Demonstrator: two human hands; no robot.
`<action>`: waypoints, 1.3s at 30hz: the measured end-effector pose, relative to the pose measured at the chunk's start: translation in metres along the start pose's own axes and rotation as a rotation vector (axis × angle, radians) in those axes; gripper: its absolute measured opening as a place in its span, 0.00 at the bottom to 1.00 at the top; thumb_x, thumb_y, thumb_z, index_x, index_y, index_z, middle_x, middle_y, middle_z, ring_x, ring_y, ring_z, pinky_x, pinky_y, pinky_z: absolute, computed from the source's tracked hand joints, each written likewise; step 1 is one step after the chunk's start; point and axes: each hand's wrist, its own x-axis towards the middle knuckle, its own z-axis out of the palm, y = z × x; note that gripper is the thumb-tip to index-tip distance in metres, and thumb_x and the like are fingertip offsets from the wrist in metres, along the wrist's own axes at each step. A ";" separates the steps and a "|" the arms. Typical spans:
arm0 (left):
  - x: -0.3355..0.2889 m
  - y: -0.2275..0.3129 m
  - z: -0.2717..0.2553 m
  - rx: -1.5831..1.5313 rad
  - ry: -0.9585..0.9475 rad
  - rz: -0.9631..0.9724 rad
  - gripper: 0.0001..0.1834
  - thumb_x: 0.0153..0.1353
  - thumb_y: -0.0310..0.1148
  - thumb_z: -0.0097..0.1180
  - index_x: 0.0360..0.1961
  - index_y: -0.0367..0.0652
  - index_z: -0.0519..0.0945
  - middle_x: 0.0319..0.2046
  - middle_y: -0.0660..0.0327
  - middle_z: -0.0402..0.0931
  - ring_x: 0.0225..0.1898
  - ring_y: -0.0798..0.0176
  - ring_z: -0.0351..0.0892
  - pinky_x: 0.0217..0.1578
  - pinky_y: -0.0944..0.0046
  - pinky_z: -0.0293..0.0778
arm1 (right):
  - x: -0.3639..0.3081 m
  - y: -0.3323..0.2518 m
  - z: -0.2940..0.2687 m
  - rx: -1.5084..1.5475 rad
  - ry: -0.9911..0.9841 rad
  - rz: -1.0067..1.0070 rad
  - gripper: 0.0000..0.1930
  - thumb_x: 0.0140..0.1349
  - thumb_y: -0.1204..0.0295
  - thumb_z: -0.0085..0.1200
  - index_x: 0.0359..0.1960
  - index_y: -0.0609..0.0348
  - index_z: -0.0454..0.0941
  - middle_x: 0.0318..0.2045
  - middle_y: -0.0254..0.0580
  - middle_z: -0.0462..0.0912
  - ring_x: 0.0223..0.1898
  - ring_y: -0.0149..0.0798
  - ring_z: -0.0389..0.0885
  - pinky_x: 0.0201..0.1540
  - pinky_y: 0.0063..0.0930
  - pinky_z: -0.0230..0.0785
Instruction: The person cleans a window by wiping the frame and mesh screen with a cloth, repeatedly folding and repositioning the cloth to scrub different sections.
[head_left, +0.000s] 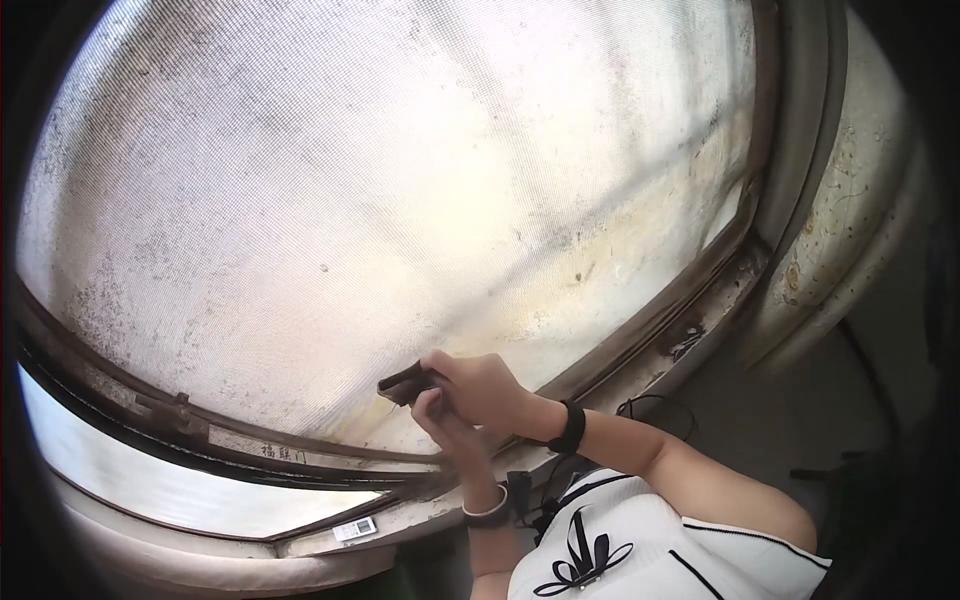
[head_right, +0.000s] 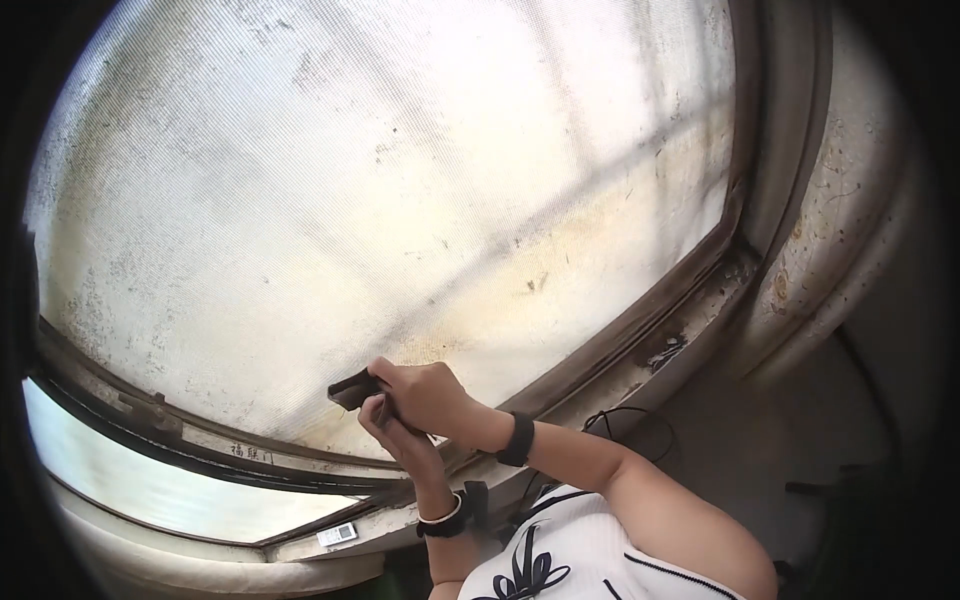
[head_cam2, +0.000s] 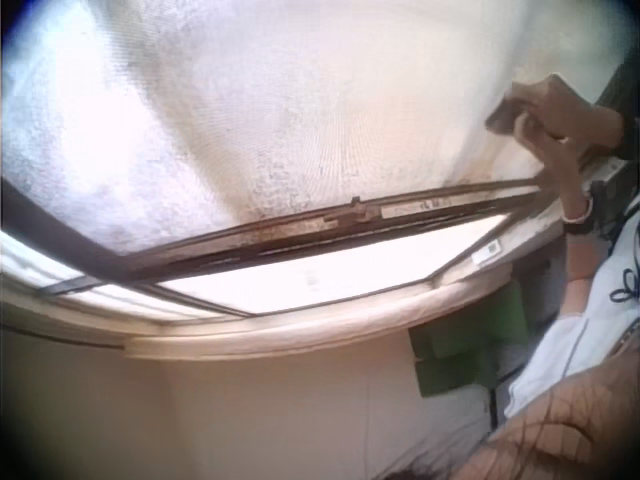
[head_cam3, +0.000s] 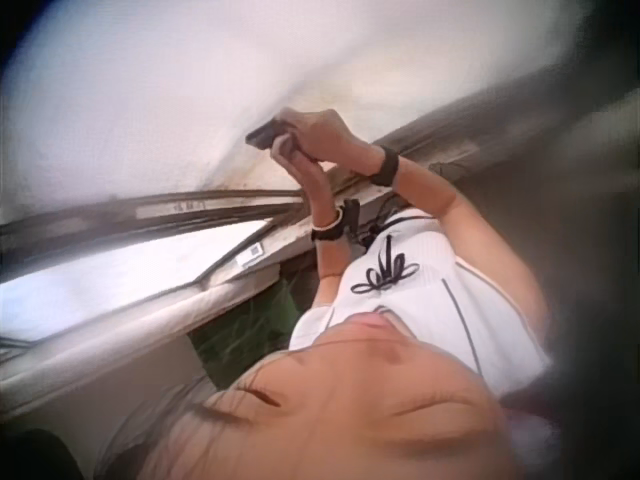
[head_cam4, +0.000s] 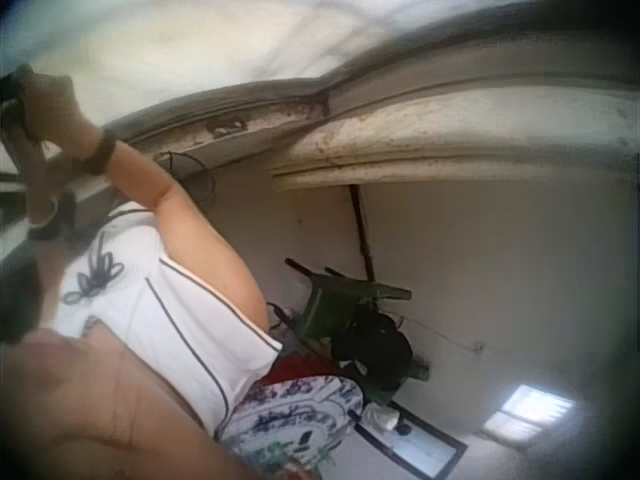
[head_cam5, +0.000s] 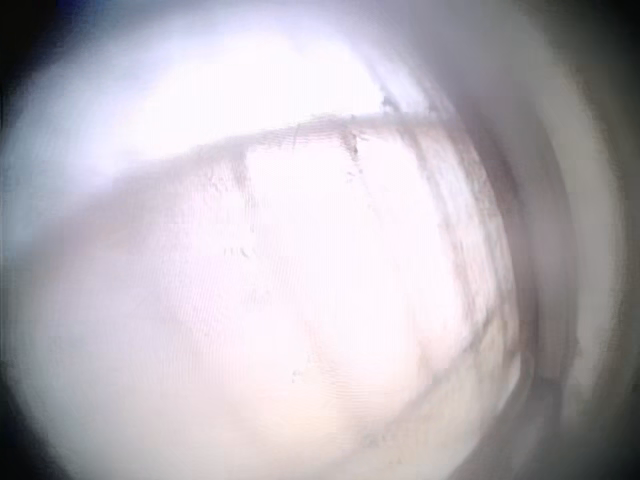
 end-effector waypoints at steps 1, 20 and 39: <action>0.000 0.002 0.014 -0.042 -0.065 0.018 0.17 0.66 0.41 0.30 0.49 0.42 0.58 0.44 0.56 0.62 0.46 0.64 0.64 0.45 0.66 0.64 | -0.002 0.003 -0.014 -0.040 0.109 -0.001 0.08 0.54 0.74 0.50 0.36 0.54 0.69 0.19 0.46 0.75 0.20 0.49 0.76 0.19 0.34 0.66; -0.002 -0.006 0.095 -0.427 -0.297 -0.050 0.13 0.66 0.33 0.34 0.41 0.35 0.68 0.34 0.63 0.69 0.33 0.74 0.66 0.34 0.72 0.66 | -0.016 0.053 -0.150 -0.103 0.459 0.086 0.05 0.56 0.76 0.50 0.32 0.62 0.67 0.23 0.40 0.74 0.25 0.31 0.71 0.32 0.24 0.65; -0.041 -0.047 -0.121 0.288 0.609 -0.215 0.14 0.62 0.31 0.34 0.38 0.33 0.69 0.35 0.55 0.70 0.38 0.61 0.67 0.45 0.64 0.63 | -0.032 0.038 0.079 -0.054 -0.349 -0.105 0.11 0.54 0.70 0.51 0.39 0.55 0.76 0.33 0.46 0.78 0.34 0.48 0.77 0.36 0.36 0.69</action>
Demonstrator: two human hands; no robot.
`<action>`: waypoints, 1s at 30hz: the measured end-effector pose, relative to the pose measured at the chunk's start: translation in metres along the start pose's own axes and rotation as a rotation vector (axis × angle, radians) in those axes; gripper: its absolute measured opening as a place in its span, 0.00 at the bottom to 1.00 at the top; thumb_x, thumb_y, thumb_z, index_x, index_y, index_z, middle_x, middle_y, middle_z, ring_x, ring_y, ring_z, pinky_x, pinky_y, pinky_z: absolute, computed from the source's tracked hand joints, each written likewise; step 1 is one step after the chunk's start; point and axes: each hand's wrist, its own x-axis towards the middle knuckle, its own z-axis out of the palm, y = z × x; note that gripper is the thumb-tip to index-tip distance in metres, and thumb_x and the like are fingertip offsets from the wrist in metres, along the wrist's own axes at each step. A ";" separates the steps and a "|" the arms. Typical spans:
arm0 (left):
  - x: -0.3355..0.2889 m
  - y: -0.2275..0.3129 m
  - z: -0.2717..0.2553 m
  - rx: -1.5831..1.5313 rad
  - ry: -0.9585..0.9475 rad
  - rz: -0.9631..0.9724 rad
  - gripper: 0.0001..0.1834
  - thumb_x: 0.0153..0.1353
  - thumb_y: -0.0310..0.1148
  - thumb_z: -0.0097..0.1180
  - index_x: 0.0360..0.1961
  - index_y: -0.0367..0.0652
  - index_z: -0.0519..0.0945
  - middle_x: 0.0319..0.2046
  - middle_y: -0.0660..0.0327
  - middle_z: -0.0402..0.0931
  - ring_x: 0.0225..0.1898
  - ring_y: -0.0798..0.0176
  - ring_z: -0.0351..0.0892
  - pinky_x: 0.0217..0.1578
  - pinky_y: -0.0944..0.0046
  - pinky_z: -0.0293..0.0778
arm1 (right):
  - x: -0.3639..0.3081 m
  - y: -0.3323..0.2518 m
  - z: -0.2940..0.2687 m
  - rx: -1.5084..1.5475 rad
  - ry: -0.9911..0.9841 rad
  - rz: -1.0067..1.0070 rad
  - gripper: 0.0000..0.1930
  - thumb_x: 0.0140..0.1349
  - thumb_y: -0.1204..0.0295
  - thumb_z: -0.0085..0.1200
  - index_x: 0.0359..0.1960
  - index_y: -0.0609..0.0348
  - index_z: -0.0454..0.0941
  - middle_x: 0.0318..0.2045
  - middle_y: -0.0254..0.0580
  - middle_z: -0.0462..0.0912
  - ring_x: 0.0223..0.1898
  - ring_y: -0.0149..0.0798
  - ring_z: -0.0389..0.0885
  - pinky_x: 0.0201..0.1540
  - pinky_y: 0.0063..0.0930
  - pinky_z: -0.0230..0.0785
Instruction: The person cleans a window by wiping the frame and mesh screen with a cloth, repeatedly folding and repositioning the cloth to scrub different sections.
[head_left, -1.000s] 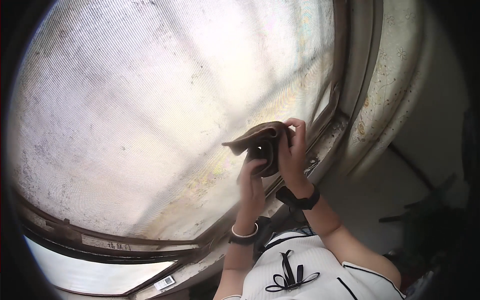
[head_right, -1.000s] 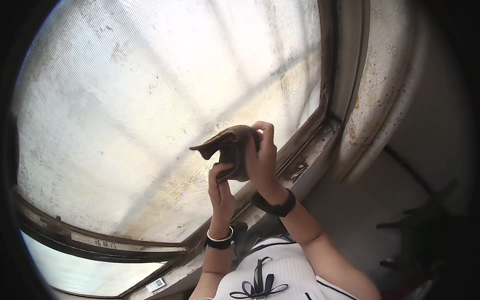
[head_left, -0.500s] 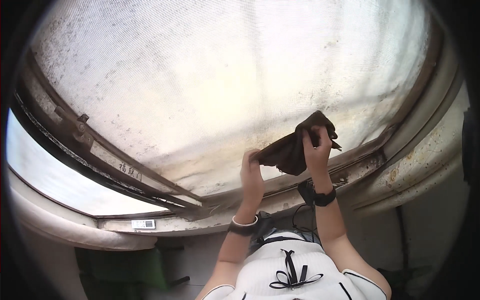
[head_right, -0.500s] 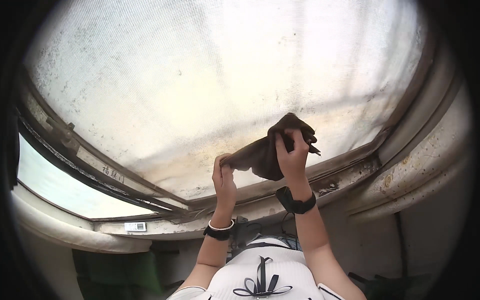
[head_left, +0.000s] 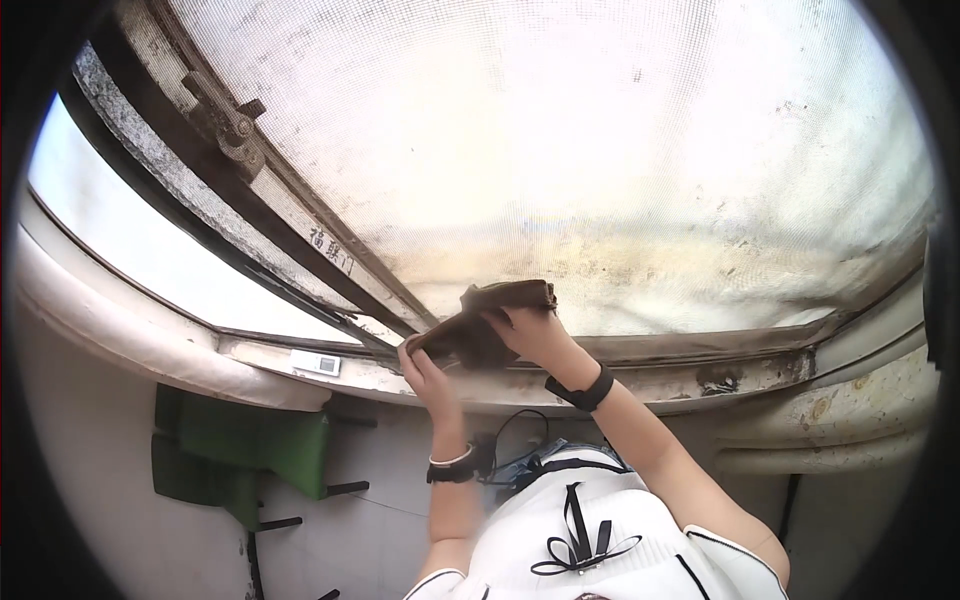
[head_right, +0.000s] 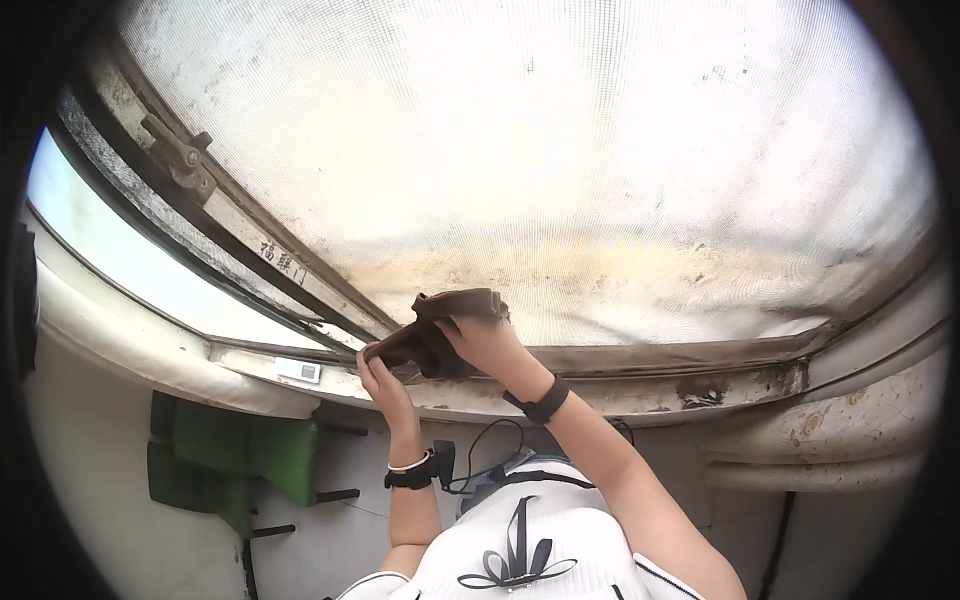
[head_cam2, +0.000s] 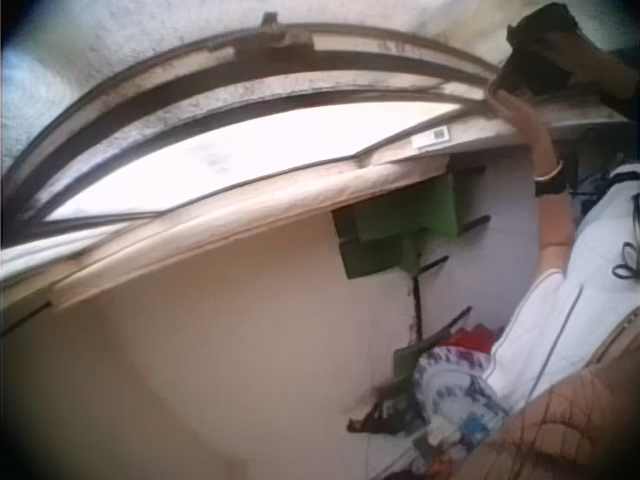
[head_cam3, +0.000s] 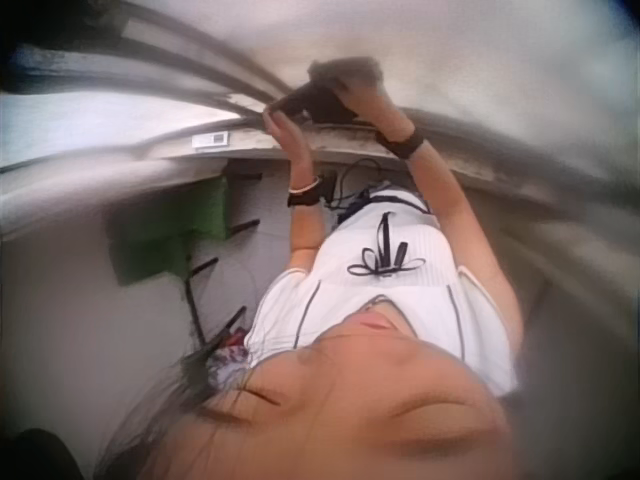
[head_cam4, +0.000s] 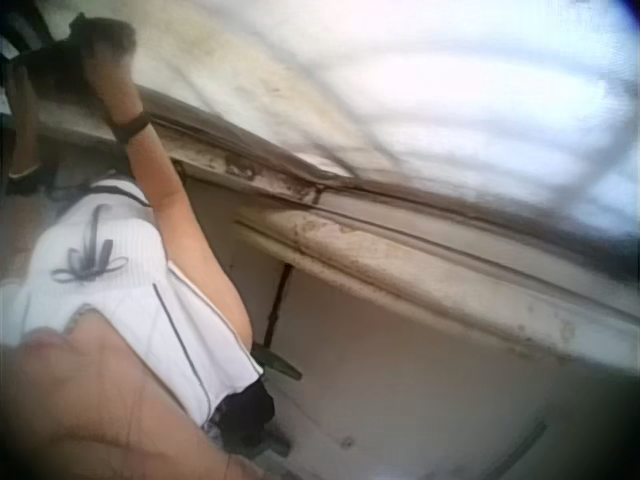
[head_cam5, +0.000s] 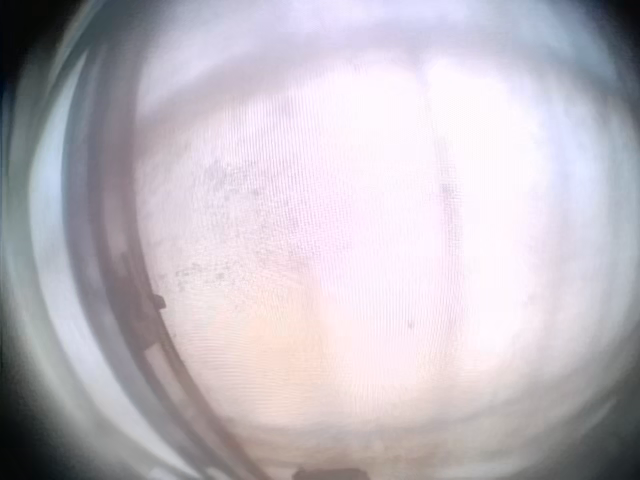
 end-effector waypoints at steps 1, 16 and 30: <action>0.000 -0.007 -0.002 0.000 0.001 0.004 0.14 0.62 0.31 0.34 0.38 0.33 0.69 0.35 0.55 0.70 0.38 0.61 0.67 0.45 0.64 0.63 | 0.002 0.001 0.004 0.017 0.024 -0.043 0.10 0.54 0.70 0.50 0.39 0.54 0.76 0.33 0.46 0.78 0.34 0.48 0.77 0.36 0.36 0.69; -0.046 0.047 0.068 -0.101 -0.589 0.391 0.11 0.51 0.21 0.37 0.34 0.34 0.72 0.29 0.54 0.74 0.31 0.61 0.74 0.35 0.68 0.69 | -0.065 0.018 -0.104 0.035 0.362 0.141 0.11 0.46 0.84 0.54 0.33 0.63 0.74 0.24 0.45 0.78 0.27 0.39 0.80 0.30 0.26 0.70; -0.042 0.039 0.081 -0.198 -0.763 0.151 0.11 0.54 0.22 0.39 0.38 0.35 0.72 0.29 0.56 0.75 0.30 0.65 0.73 0.33 0.69 0.68 | -0.065 0.031 -0.151 0.139 0.628 0.165 0.07 0.58 0.77 0.50 0.37 0.63 0.70 0.28 0.31 0.75 0.31 0.21 0.71 0.34 0.15 0.64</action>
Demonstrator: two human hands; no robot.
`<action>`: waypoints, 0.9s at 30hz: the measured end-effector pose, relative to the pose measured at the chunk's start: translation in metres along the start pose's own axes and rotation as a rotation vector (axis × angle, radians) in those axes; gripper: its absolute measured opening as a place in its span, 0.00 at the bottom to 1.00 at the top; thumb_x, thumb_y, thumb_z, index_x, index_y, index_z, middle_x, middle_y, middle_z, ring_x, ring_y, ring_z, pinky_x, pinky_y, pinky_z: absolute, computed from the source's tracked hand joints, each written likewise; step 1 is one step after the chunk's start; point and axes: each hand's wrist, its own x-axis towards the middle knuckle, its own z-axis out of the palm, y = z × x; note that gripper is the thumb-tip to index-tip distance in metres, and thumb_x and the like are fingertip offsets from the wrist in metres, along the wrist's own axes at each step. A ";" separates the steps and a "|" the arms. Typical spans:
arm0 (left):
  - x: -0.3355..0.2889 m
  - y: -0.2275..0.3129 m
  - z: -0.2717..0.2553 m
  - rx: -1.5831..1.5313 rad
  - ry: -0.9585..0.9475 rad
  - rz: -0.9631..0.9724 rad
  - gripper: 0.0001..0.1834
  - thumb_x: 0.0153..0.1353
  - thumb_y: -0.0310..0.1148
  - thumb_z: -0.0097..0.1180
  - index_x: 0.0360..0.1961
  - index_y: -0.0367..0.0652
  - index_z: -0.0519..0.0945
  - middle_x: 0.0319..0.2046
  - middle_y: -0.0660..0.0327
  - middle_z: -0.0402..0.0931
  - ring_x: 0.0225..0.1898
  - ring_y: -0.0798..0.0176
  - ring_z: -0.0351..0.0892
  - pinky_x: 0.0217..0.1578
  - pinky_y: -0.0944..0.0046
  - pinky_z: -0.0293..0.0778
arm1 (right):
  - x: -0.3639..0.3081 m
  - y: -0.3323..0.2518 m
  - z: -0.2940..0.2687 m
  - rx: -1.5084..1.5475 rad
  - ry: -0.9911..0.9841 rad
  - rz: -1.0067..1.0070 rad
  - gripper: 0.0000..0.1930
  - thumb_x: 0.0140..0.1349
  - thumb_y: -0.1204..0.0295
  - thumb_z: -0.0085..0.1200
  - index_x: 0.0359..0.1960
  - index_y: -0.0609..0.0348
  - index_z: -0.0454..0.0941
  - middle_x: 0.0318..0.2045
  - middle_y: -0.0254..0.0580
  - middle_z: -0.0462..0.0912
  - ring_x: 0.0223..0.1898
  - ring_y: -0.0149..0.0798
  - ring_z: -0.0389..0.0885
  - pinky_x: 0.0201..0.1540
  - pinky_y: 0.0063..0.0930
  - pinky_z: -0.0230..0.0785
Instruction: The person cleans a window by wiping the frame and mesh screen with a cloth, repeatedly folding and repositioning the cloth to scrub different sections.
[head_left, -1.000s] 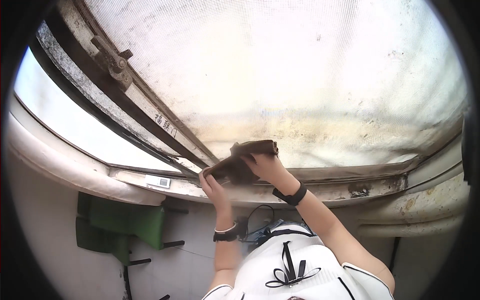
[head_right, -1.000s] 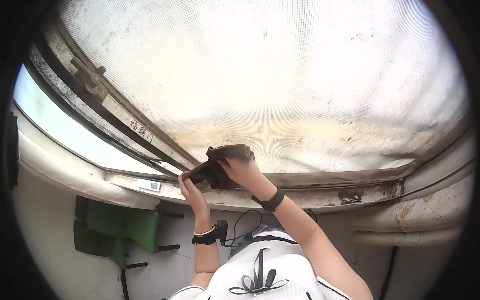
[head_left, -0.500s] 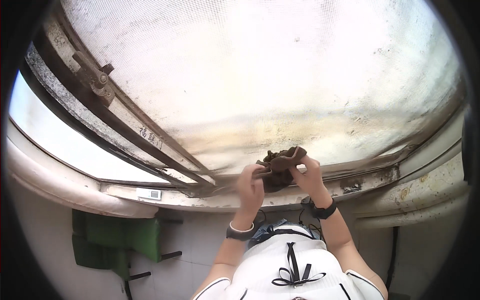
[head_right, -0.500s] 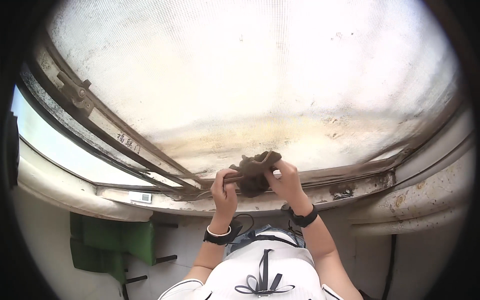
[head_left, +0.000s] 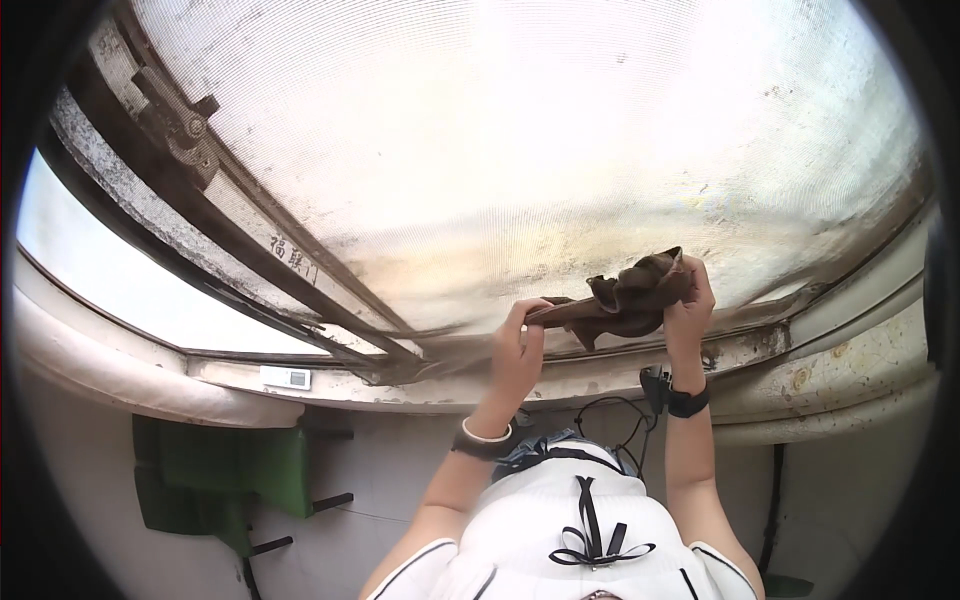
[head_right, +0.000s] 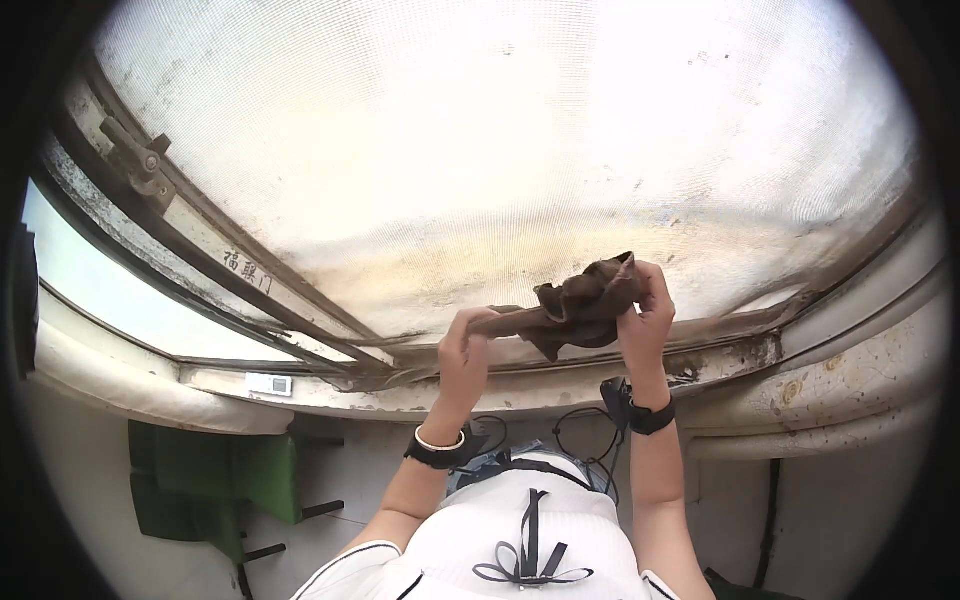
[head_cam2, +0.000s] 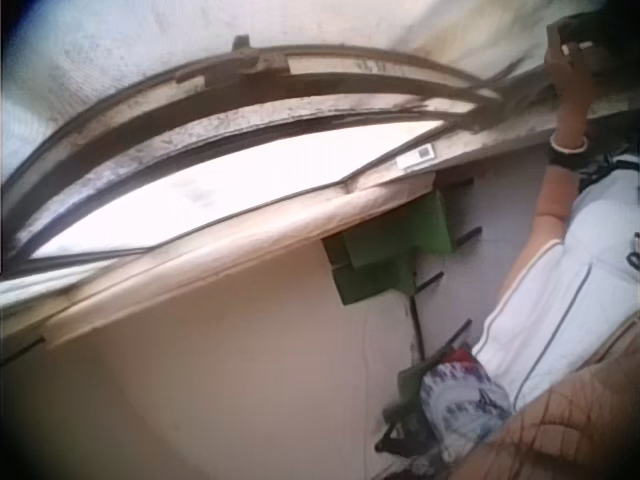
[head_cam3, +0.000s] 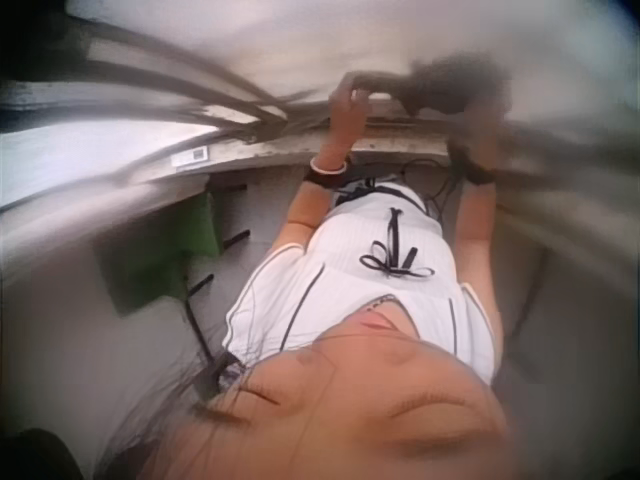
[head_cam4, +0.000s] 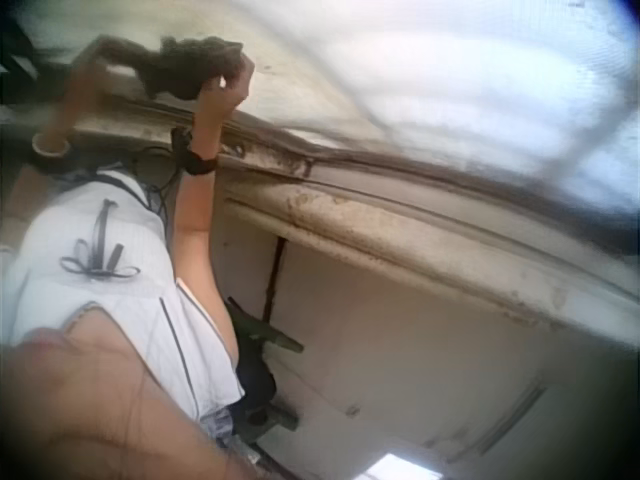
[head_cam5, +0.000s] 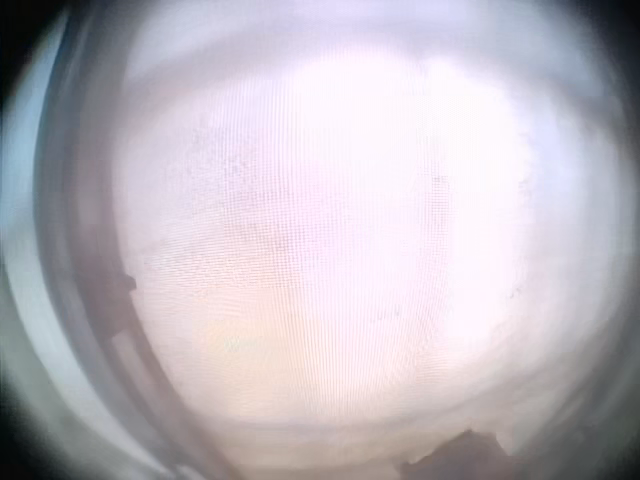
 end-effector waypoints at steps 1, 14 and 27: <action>-0.002 -0.002 -0.010 0.001 0.053 0.022 0.12 0.55 0.22 0.38 0.38 0.35 0.72 0.30 0.60 0.75 0.29 0.72 0.70 0.32 0.73 0.67 | 0.000 -0.002 0.016 0.040 -0.041 0.025 0.07 0.55 0.79 0.51 0.36 0.64 0.70 0.28 0.34 0.77 0.31 0.23 0.74 0.35 0.17 0.66; -0.038 -0.007 -0.085 0.071 0.567 -0.070 0.12 0.63 0.30 0.34 0.36 0.36 0.69 0.31 0.60 0.69 0.34 0.68 0.67 0.39 0.70 0.64 | -0.048 -0.023 0.154 -0.046 -0.642 -0.223 0.10 0.50 0.81 0.54 0.35 0.64 0.71 0.23 0.48 0.77 0.25 0.48 0.78 0.27 0.30 0.69; 0.008 0.034 -0.010 0.123 -0.403 0.310 0.06 0.51 0.19 0.47 0.31 0.38 0.73 0.24 0.54 0.73 0.27 0.54 0.73 0.29 0.60 0.68 | -0.051 -0.031 0.000 -0.052 -0.048 0.167 0.06 0.55 0.79 0.53 0.28 0.61 0.68 0.16 0.29 0.69 0.19 0.17 0.62 0.20 0.12 0.54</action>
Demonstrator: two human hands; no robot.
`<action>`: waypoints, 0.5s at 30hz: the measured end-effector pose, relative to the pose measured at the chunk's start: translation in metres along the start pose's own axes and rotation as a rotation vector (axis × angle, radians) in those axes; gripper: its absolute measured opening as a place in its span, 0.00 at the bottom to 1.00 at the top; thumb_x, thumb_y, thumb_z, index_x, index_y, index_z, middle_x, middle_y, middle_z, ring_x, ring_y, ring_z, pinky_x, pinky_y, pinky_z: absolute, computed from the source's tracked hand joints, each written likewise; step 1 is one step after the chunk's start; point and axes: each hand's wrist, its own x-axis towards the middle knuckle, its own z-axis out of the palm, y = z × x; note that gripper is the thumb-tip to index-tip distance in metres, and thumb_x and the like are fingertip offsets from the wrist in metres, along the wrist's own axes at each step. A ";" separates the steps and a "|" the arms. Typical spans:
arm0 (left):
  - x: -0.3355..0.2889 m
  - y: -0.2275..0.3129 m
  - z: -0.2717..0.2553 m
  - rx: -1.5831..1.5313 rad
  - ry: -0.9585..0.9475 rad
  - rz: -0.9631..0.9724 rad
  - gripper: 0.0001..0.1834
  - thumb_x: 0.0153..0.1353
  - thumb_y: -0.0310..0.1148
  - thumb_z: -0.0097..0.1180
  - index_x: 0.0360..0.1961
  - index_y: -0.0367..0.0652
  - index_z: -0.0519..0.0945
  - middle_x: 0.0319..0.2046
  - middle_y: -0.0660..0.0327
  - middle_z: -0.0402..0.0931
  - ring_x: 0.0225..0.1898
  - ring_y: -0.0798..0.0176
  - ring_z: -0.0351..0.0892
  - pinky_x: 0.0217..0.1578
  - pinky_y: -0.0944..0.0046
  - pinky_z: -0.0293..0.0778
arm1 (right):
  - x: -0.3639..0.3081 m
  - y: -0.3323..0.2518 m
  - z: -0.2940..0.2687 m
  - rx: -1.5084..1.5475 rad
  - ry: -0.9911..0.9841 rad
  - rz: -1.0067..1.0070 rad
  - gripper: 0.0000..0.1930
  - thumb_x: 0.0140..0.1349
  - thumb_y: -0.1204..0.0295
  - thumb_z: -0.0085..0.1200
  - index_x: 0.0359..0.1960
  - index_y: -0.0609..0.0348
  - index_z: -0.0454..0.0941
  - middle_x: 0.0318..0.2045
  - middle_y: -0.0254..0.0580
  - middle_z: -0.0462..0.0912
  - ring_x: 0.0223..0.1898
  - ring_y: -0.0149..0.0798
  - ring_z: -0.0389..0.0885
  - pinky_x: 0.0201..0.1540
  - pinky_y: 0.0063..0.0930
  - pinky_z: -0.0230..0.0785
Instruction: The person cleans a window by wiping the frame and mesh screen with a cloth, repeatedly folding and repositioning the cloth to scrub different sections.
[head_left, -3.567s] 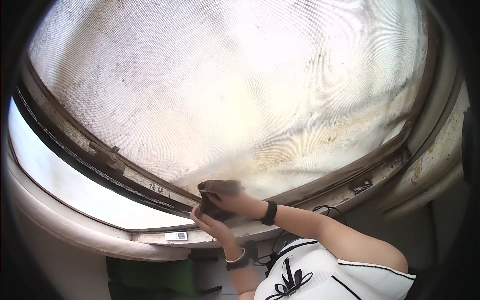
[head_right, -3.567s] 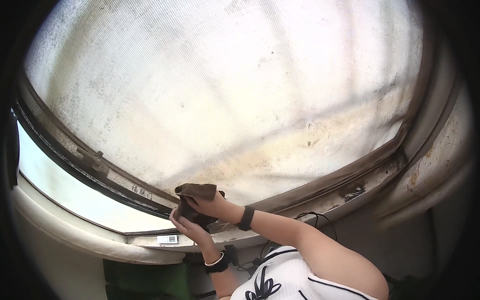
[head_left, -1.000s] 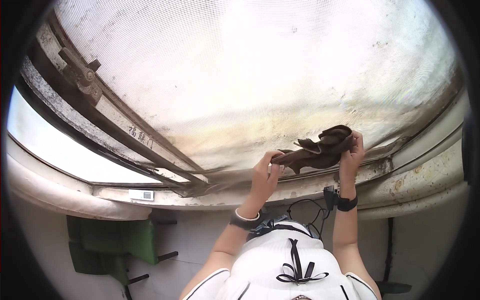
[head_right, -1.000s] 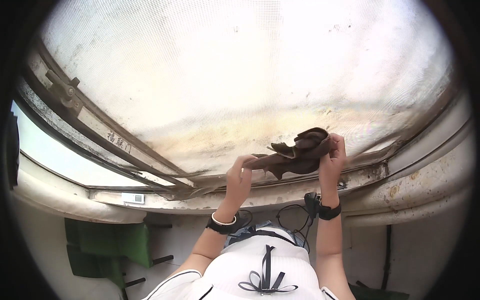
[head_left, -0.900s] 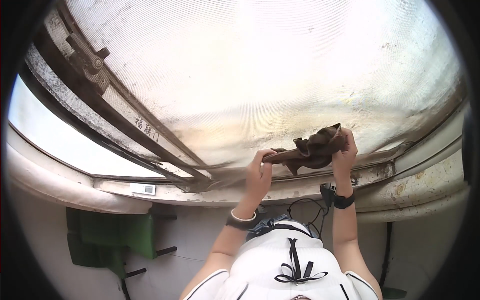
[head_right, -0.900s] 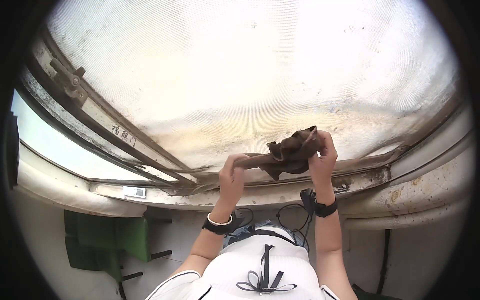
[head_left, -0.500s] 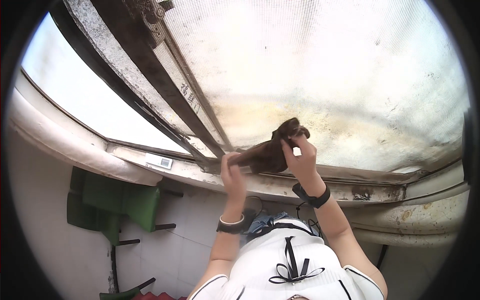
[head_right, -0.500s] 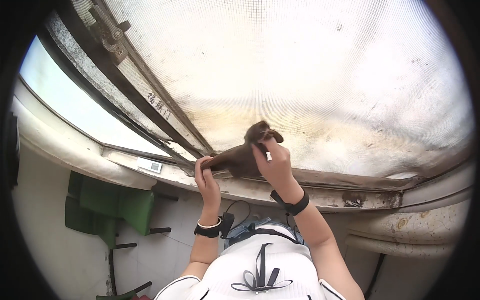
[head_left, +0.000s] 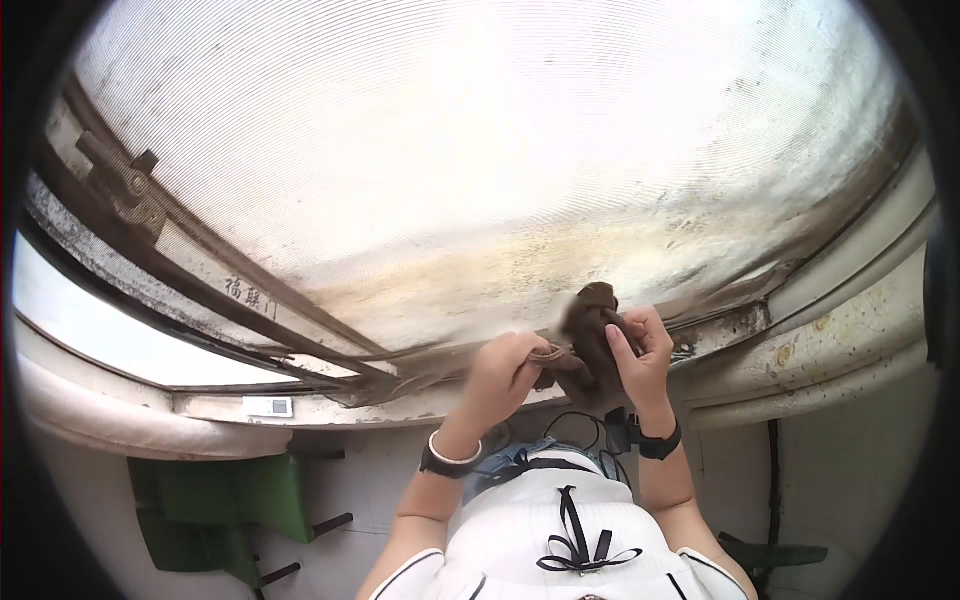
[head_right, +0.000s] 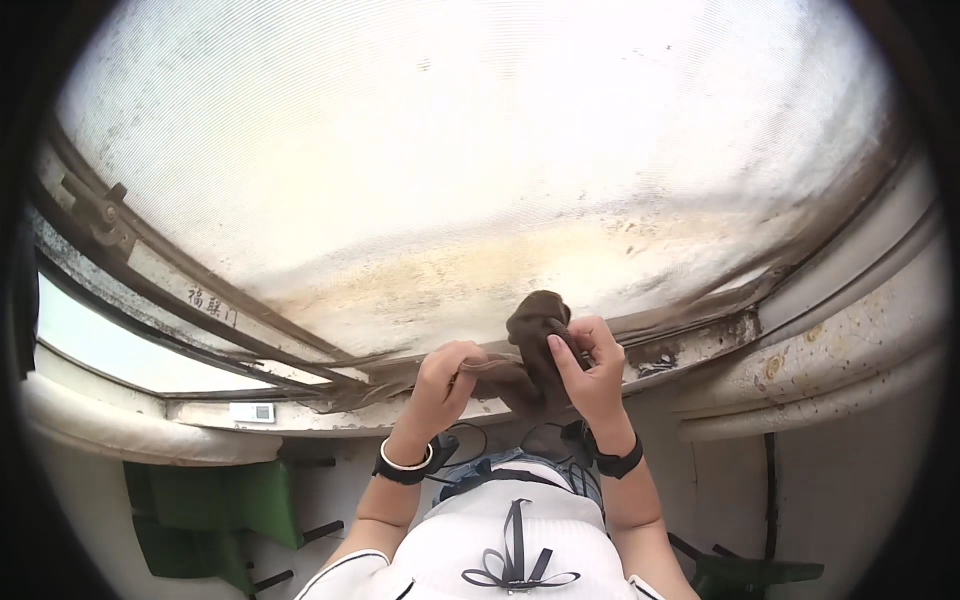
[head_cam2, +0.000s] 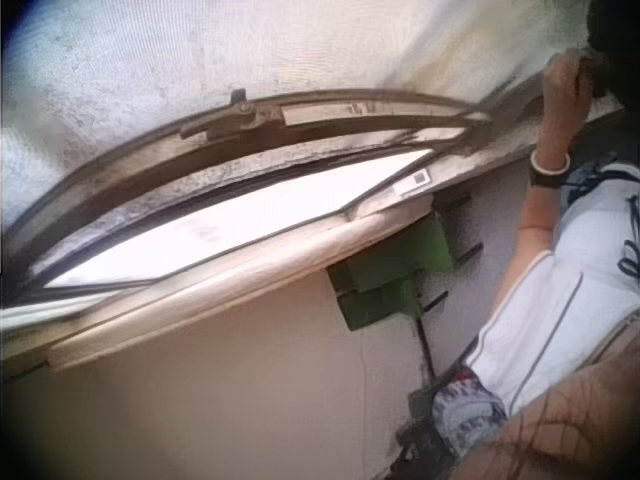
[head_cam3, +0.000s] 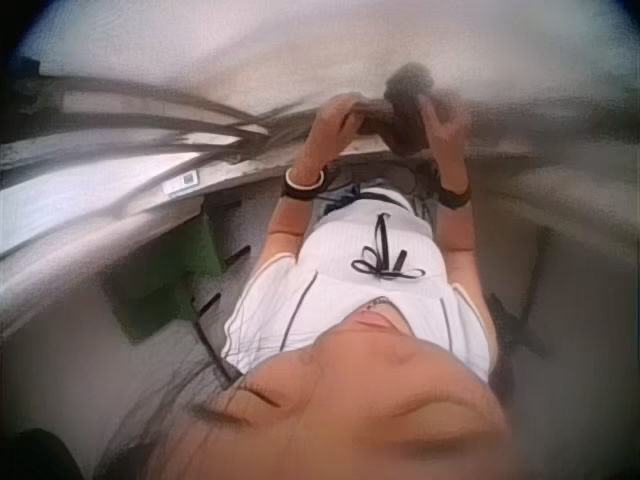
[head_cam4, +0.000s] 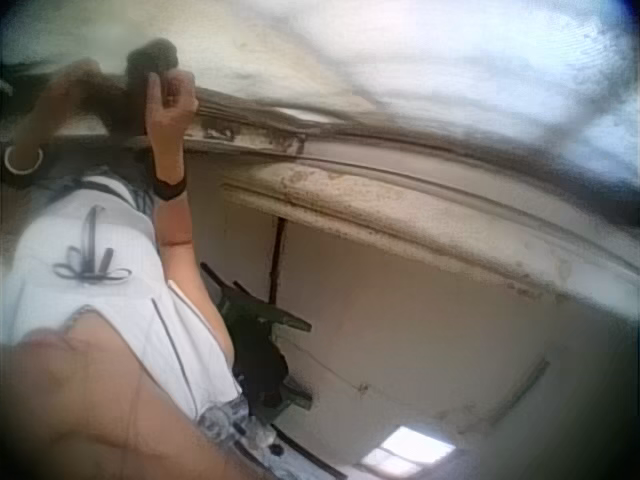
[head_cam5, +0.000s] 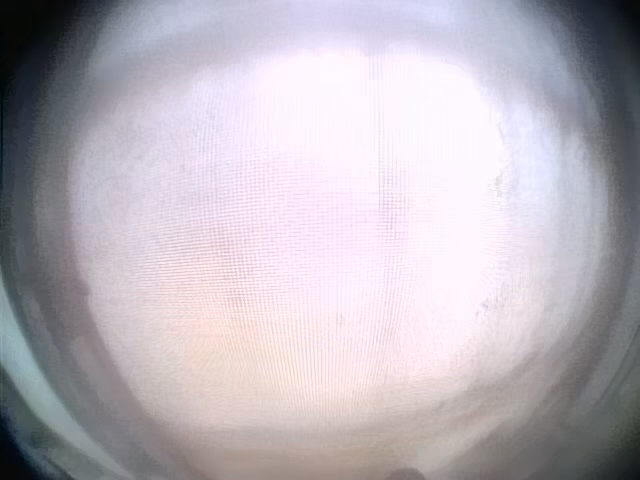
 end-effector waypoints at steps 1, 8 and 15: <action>0.005 0.002 0.006 -0.038 0.012 0.048 0.07 0.47 0.18 0.49 0.30 0.38 0.72 0.24 0.54 0.71 0.26 0.54 0.71 0.28 0.61 0.67 | -0.001 -0.009 -0.015 -0.212 -0.017 -0.035 0.07 0.51 0.79 0.56 0.28 0.61 0.69 0.17 0.32 0.71 0.20 0.24 0.68 0.23 0.17 0.59; 0.027 0.021 0.026 -0.092 0.145 0.203 0.07 0.45 0.16 0.51 0.27 0.35 0.71 0.27 0.54 0.68 0.27 0.55 0.69 0.28 0.64 0.66 | -0.022 -0.025 -0.043 -0.611 0.067 -0.021 0.22 0.40 0.81 0.60 0.42 0.57 0.71 0.42 0.42 0.72 0.31 0.38 0.71 0.35 0.27 0.66; -0.008 0.027 -0.004 -0.194 0.106 -0.115 0.04 0.57 0.19 0.43 0.28 0.35 0.71 0.21 0.55 0.68 0.23 0.57 0.69 0.25 0.66 0.66 | -0.033 -0.021 0.035 -0.117 -0.480 0.098 0.15 0.48 0.77 0.57 0.40 0.56 0.72 0.33 0.40 0.75 0.21 0.33 0.71 0.24 0.23 0.65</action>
